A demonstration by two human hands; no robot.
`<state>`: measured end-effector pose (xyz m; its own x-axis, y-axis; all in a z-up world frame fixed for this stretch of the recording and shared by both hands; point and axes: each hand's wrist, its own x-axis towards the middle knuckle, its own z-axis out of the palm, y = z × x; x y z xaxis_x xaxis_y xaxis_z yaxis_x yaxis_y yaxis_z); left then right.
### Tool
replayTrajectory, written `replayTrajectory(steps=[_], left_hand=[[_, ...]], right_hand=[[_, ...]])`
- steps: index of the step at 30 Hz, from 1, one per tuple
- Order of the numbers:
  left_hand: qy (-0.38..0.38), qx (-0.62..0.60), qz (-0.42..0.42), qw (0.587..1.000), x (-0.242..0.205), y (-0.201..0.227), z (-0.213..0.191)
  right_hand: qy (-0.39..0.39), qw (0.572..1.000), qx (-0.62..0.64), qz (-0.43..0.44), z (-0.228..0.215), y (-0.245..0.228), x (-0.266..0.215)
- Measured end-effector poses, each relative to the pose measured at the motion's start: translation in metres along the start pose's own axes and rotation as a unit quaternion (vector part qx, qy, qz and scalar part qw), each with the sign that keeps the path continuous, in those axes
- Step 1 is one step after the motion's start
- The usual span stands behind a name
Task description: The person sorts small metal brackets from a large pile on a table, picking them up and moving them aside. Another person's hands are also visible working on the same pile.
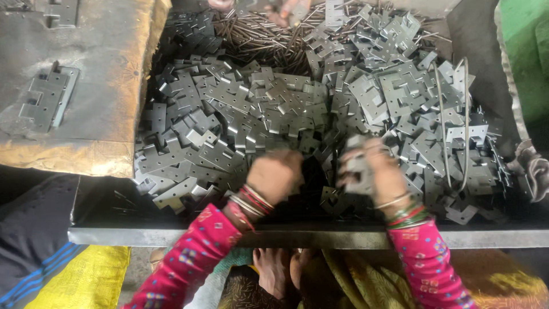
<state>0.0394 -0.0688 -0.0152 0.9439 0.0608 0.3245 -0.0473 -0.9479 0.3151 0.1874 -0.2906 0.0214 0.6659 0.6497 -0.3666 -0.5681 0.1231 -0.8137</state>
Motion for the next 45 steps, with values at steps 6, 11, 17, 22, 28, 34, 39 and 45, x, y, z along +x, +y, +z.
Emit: replayTrajectory(steps=[6, 11, 17, 22, 28, 34, 39, 45], left_hand=[[0.148, -0.317, -0.212, 0.913, -0.019, -0.062, -0.041], [0.232, -0.449, -0.257, 0.824, -0.026, -0.08, -0.035], [0.222, -0.658, -0.249, 0.675, -0.021, -0.08, -0.036], [0.181, -0.67, -0.264, 0.67, -0.019, -0.07, -0.048], [0.161, -0.714, -0.286, 0.618, -0.017, -0.065, -0.059], [0.172, -0.754, -0.314, 0.55, -0.016, -0.068, -0.065], [0.133, -0.715, -0.318, 0.608, -0.016, -0.058, -0.061], [0.1, -0.527, -0.145, 0.831, -0.02, 0.019, -0.046]], right_hand=[[-0.149, 0.525, -0.825, -0.145, 0.024, 0.065, 0.017], [-0.252, 0.385, -0.857, -0.233, 0.021, 0.083, 0.025], [-0.274, 0.504, -0.759, -0.308, 0.011, 0.08, 0.021], [-0.289, 0.453, -0.757, -0.371, 0.015, 0.091, 0.021], [-0.295, 0.54, -0.716, -0.329, 0.02, 0.086, 0.025], [-0.162, 0.783, -0.482, -0.359, -0.015, 0.011, 0.005], [0.042, 0.988, 0.075, -0.129, -0.03, -0.018, -0.009], [0.013, 0.994, 0.08, 0.077, 0.048, 0.028, -0.01]])
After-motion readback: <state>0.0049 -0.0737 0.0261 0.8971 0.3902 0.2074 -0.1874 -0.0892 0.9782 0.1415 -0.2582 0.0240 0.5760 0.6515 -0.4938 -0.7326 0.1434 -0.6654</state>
